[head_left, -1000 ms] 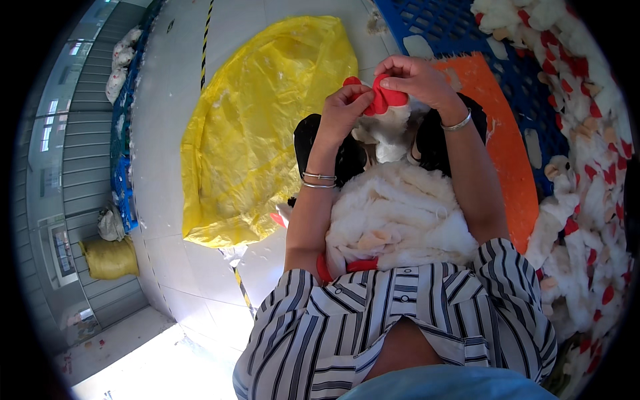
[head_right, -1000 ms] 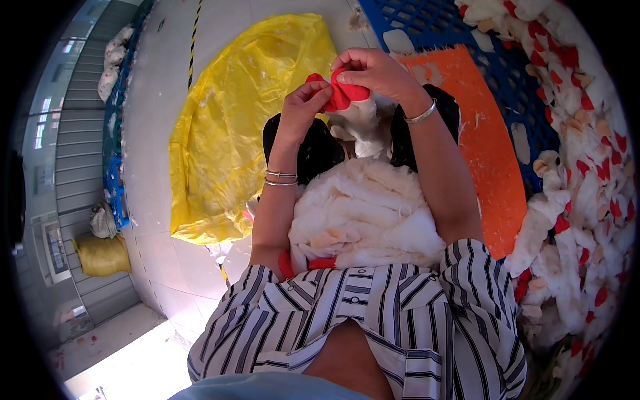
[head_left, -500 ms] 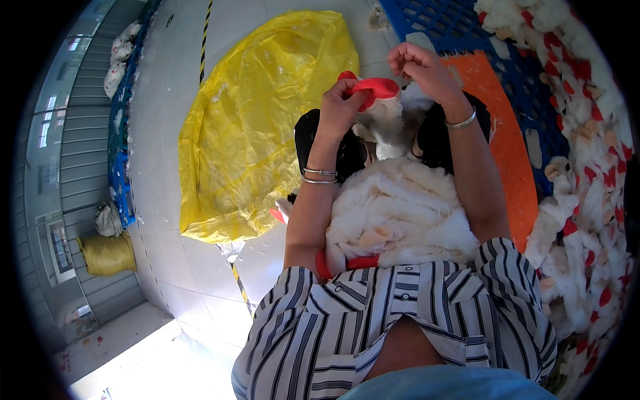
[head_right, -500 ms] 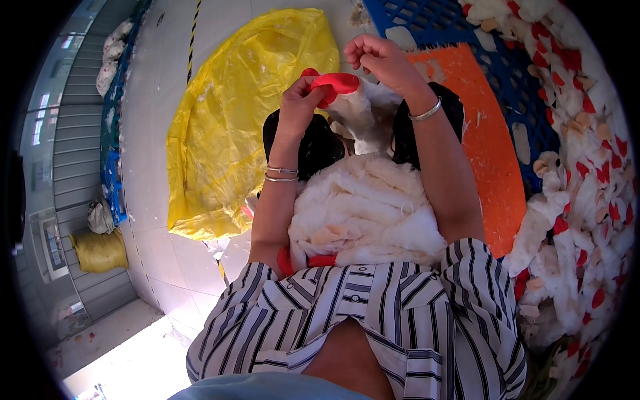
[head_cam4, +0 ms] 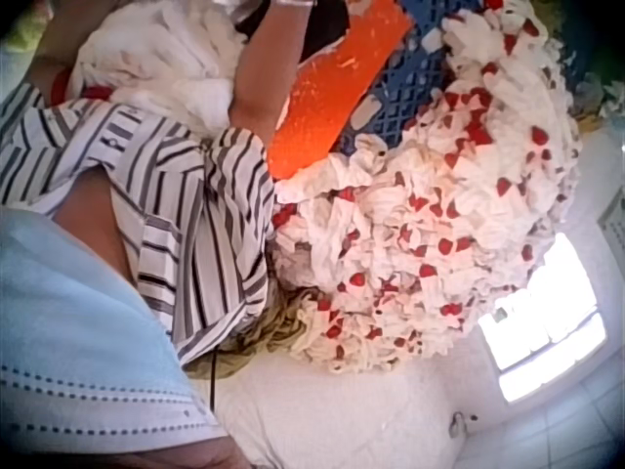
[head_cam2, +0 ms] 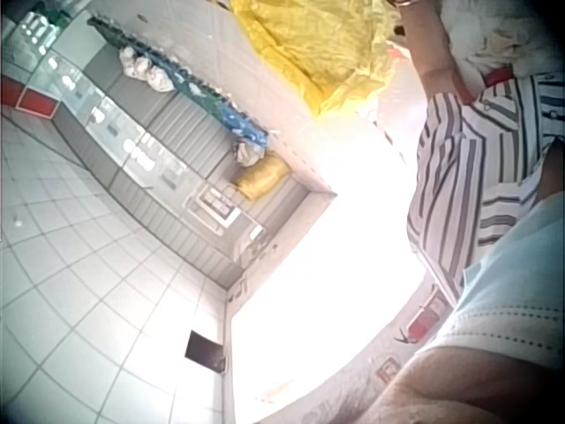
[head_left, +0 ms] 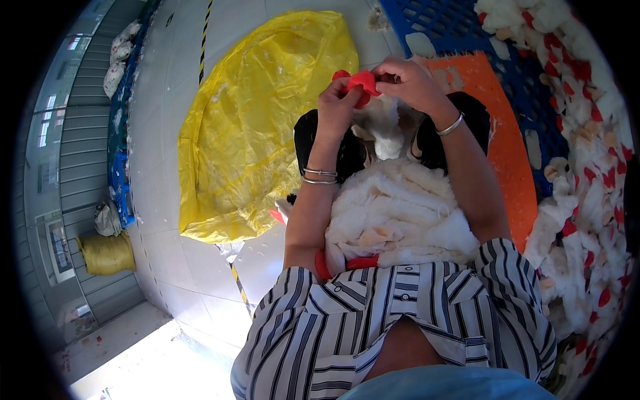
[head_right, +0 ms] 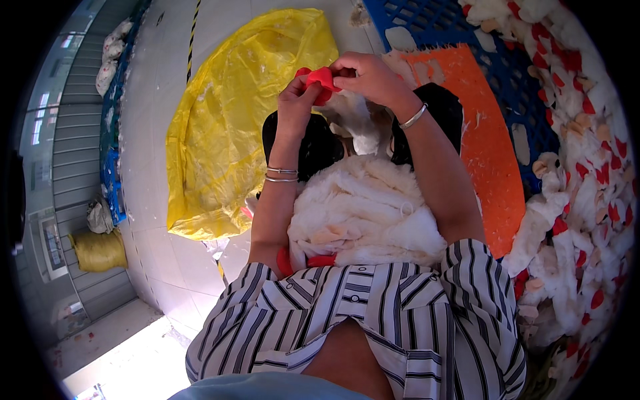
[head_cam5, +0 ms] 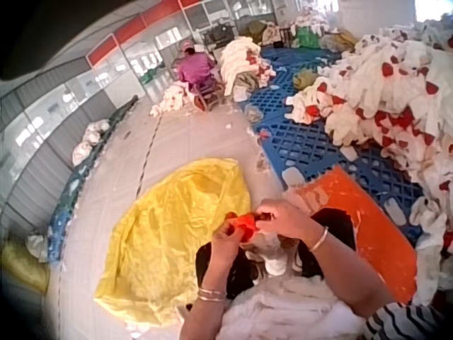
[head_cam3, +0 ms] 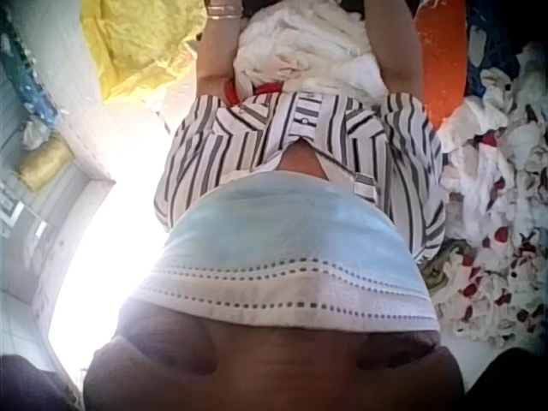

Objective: The person sits on the floor and assembles a white stuffed animal by hand. They repeatedly stuff white filling into the body, adjust the red fabric beak, and arrange the head and ears. The person handles the toy continuously, ensuring the parts are properly aligned and filled.

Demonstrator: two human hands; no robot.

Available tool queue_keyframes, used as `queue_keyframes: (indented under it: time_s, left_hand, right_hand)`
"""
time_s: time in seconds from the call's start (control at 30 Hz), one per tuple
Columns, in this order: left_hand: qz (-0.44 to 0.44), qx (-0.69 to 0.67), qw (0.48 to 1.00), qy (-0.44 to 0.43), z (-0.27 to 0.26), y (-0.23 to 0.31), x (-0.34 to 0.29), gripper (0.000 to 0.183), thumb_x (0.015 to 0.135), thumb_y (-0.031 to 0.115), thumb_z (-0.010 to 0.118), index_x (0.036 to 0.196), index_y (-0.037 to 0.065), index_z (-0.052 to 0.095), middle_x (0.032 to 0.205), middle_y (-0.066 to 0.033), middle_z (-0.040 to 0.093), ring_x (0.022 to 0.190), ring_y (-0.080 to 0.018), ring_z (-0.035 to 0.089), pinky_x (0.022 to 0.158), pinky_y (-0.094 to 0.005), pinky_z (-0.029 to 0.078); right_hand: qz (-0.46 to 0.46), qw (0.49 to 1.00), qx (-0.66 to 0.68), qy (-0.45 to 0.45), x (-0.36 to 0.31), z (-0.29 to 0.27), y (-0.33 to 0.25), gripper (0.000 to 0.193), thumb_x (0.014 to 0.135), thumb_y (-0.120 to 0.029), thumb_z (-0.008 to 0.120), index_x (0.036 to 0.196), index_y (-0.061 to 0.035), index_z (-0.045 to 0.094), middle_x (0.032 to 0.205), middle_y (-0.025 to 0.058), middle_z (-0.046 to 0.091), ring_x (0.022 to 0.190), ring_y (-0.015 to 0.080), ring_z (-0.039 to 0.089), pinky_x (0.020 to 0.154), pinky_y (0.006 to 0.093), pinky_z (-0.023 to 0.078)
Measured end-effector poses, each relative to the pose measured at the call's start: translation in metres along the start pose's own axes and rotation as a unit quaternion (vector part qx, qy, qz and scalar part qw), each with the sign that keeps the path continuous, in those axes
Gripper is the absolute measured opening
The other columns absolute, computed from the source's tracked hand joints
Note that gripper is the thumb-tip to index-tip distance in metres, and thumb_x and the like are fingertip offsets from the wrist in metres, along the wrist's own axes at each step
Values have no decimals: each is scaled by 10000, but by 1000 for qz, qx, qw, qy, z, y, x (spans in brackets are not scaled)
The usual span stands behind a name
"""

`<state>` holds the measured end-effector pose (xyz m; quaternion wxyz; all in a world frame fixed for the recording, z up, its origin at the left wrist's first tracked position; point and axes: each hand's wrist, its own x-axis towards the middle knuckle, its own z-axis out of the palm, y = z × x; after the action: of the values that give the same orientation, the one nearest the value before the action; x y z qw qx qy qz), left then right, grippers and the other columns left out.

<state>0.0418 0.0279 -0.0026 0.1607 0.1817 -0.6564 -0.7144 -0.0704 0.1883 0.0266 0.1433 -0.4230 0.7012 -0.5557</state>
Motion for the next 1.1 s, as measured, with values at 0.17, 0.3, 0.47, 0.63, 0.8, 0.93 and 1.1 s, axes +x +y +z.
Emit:
queue_keyframes:
  time_s: [0.17,0.3,0.47,0.63,0.8,0.93,1.1]
  left_hand:
    - [-10,37,998,-40,0,7,-4,179,923,130,634,1026,-9,680,836,-21,683,748,-66,623,685,-218,509]
    - [-20,49,997,-65,0,10,-8,176,921,137,637,1006,-10,684,834,-24,683,742,-69,624,687,-221,510]
    - [-25,31,999,-15,-6,11,-6,158,923,159,655,926,2,674,789,-8,661,672,-50,585,603,-205,482]
    - [-33,34,998,-34,-11,6,-3,169,943,200,651,873,46,662,796,16,644,663,-37,549,593,-198,452]
    - [-79,72,991,-78,-6,13,-9,202,948,229,648,869,43,661,778,38,626,689,-30,539,628,-201,452]
    - [-61,12,997,-35,-2,21,-8,210,960,222,624,981,25,693,790,22,633,724,-53,566,670,-220,472]
    - [10,-154,988,11,-19,33,-3,228,984,146,558,1104,3,690,847,-19,647,734,-95,587,701,-250,505]
  right_hand:
    - [32,999,13,-29,1,4,6,208,824,-86,694,993,29,659,787,47,650,700,93,575,663,254,490]
    - [37,998,-14,-41,-2,2,4,164,836,-66,671,971,24,653,761,17,623,681,61,541,627,239,460]
    - [48,997,-54,38,0,-11,1,134,831,-68,659,945,1,645,749,12,629,683,66,554,627,239,461]
    - [75,992,-96,-12,-2,-15,-7,127,829,-85,622,932,-13,629,784,20,643,729,83,591,668,237,489]
    - [-29,997,64,39,0,5,10,166,826,-60,564,981,-20,611,822,45,645,746,112,590,653,273,485]
    - [16,995,-92,-38,-1,1,18,170,836,-49,541,986,-34,618,829,55,642,739,125,588,672,292,491]
    - [72,997,-5,12,1,-16,7,164,849,-70,561,994,-53,634,812,46,635,735,119,591,690,267,492]
